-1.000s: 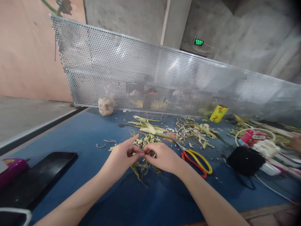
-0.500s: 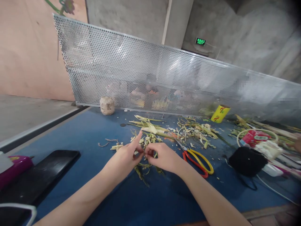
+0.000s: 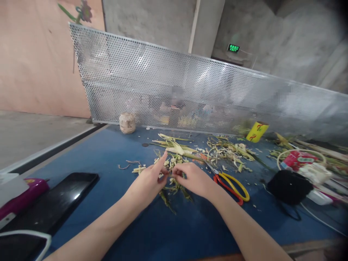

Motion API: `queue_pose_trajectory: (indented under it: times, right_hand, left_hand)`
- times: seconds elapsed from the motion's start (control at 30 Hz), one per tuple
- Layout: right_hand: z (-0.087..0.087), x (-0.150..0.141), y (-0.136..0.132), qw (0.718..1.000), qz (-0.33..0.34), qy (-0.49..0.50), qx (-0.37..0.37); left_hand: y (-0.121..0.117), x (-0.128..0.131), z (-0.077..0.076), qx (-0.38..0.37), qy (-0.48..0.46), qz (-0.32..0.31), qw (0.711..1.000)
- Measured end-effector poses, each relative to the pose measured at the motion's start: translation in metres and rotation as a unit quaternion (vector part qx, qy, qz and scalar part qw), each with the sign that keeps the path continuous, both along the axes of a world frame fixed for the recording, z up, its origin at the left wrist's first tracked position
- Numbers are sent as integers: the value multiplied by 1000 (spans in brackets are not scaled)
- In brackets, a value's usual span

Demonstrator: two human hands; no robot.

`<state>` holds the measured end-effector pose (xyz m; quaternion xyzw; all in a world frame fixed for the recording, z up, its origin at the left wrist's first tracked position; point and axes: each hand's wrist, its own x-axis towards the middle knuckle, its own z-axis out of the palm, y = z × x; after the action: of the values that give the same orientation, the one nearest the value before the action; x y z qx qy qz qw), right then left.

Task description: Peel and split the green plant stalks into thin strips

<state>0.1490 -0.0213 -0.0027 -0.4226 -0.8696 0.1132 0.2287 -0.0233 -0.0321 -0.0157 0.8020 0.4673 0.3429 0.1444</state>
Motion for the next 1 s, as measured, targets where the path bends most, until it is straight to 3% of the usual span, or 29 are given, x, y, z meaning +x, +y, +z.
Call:
queue_pose_trajectory:
  times: [0.07,0.13,0.2,0.27,0.33,0.4,0.53,0.73,1.0]
  right_hand:
    - [5,7,-1,996,-65,-31,48]
    - [6,18,-6,977,-172,-96,79]
    - [1,32,-14,933,-306,-173,76]
    - [-10,48,-25,866,-429,-249,52]
    - [-22,62,-36,823,-489,-289,12]
    - [-32,74,-43,811,-502,-297,-30]
    - [-37,88,-46,830,-468,-300,-38]
    - [-29,80,-44,822,-480,-304,-37]
    - [-15,84,-52,820,-506,-262,45]
  left_hand:
    - [-1,0,2,-15,-31,6,999]
    - [-2,-1,6,-38,-71,16,997]
    - [-3,-1,9,-69,-118,29,990]
    - [-3,0,12,-115,-179,26,977]
    - [-2,1,15,-169,-246,1,954]
    - [-2,1,16,-205,-298,-23,932]
    - [-1,2,15,-220,-353,-50,908]
    - [0,0,13,-232,-404,-64,882]
    - [4,-7,14,-239,-486,-68,838]
